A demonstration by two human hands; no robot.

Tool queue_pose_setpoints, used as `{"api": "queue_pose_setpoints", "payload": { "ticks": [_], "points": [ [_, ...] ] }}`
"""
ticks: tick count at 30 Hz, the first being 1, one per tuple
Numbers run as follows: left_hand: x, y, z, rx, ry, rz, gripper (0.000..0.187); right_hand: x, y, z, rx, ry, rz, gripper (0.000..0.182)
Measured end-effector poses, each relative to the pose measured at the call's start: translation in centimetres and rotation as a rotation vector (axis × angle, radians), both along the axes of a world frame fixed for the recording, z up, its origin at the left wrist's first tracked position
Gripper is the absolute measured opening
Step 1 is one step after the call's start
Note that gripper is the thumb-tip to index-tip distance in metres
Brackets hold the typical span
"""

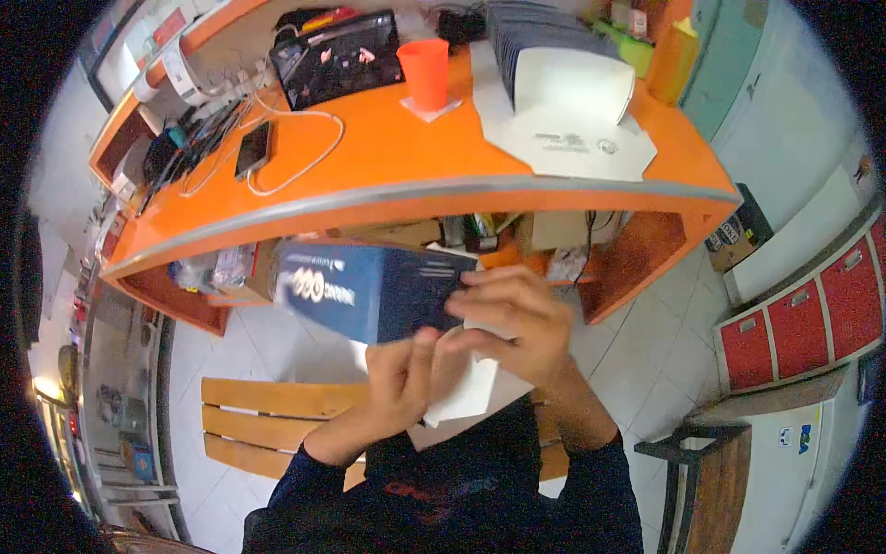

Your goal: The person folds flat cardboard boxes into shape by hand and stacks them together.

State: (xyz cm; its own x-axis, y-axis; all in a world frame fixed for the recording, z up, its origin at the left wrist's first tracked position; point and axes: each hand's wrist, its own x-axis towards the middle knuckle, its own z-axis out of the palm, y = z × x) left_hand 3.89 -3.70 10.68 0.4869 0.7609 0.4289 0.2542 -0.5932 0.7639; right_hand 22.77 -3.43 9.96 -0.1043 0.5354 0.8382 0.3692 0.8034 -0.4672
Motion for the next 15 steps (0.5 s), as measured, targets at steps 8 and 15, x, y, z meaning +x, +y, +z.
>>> {"api": "queue_pose_setpoints", "payload": {
  "ticks": [8,15],
  "points": [
    [11.0,6.7,6.2,0.632,0.346,-0.383,0.034,8.1,1.6,5.2,-0.079,0.334,-0.251,0.075],
    [13.9,15.2,8.3,0.546,0.154,-0.071,0.035,22.5,6.6,10.4,-0.607,0.157,-0.792,0.050]
  ]
}}
